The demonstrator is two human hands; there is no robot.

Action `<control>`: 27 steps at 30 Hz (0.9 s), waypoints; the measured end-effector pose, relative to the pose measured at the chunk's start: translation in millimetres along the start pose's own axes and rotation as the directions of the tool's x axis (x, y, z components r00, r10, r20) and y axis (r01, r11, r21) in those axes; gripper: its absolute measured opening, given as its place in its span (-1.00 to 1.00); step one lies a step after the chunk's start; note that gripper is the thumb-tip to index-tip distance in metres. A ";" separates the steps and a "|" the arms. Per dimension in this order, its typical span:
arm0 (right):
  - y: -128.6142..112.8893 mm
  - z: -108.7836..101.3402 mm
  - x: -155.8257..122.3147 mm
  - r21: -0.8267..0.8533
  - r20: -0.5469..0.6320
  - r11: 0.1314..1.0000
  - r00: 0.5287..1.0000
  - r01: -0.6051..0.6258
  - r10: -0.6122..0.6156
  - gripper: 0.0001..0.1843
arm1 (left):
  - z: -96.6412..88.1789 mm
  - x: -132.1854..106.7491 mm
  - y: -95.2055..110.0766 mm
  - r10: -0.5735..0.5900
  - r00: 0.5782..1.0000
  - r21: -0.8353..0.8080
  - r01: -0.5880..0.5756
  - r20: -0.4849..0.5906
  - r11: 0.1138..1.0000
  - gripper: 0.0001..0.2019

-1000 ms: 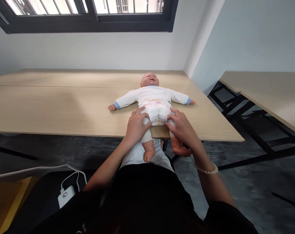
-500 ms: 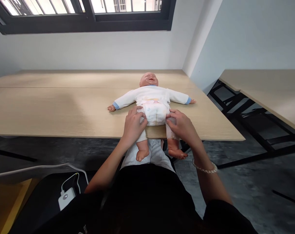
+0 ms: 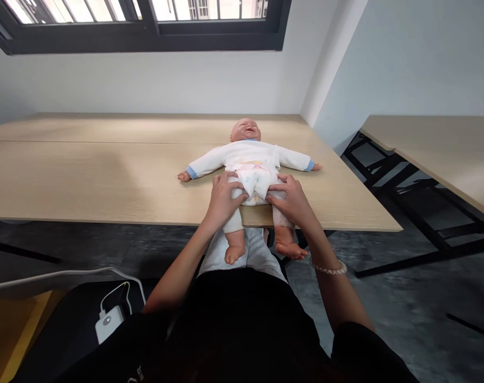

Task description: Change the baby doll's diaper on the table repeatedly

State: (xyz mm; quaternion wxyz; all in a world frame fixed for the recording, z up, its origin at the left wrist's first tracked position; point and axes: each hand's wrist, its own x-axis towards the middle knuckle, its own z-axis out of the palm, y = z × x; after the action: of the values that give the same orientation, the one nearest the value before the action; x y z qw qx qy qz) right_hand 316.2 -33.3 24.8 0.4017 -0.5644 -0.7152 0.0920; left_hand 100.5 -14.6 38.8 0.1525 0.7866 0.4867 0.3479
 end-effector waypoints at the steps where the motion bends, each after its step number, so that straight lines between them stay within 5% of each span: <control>1: 1.4 1.7 1.7 0.003 -0.004 1.000 1.000 0.003 -0.003 -0.87 | 1.5 0.6 0.5 -0.007 1.000 -0.008 0.007 -0.005 1.000 -0.97; 8: -5.1 -1.7 0.1 -0.039 -0.036 0.998 0.998 0.048 -0.050 -0.93 | 6.0 0.3 5.2 -0.010 0.997 -0.002 0.010 -0.073 1.000 -0.86; 14: -21.0 -11.3 -14.7 -0.228 -0.161 0.962 0.980 -0.152 0.116 -0.87 | -4.6 -12.4 10.4 -0.026 0.990 0.039 0.032 -0.142 0.999 -0.84; 20: -30.0 -13.5 -13.5 -0.379 -0.091 0.900 0.977 -0.215 0.194 -0.78 | -9.2 -16.0 19.7 -0.058 0.994 0.180 0.074 -0.096 0.981 -0.85; 27: -17.3 -25.0 -17.7 -0.121 -0.010 0.991 0.999 -0.049 0.049 -0.80 | -17.9 -17.0 25.1 -0.052 0.998 0.143 0.056 -0.036 0.988 -0.85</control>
State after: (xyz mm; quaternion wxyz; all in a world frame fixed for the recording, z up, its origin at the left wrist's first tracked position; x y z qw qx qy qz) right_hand 321.2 -63.0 43.1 0.3669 -0.6055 -0.7040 0.0562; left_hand 99.7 -43.2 59.3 0.0969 0.7764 0.5341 0.3202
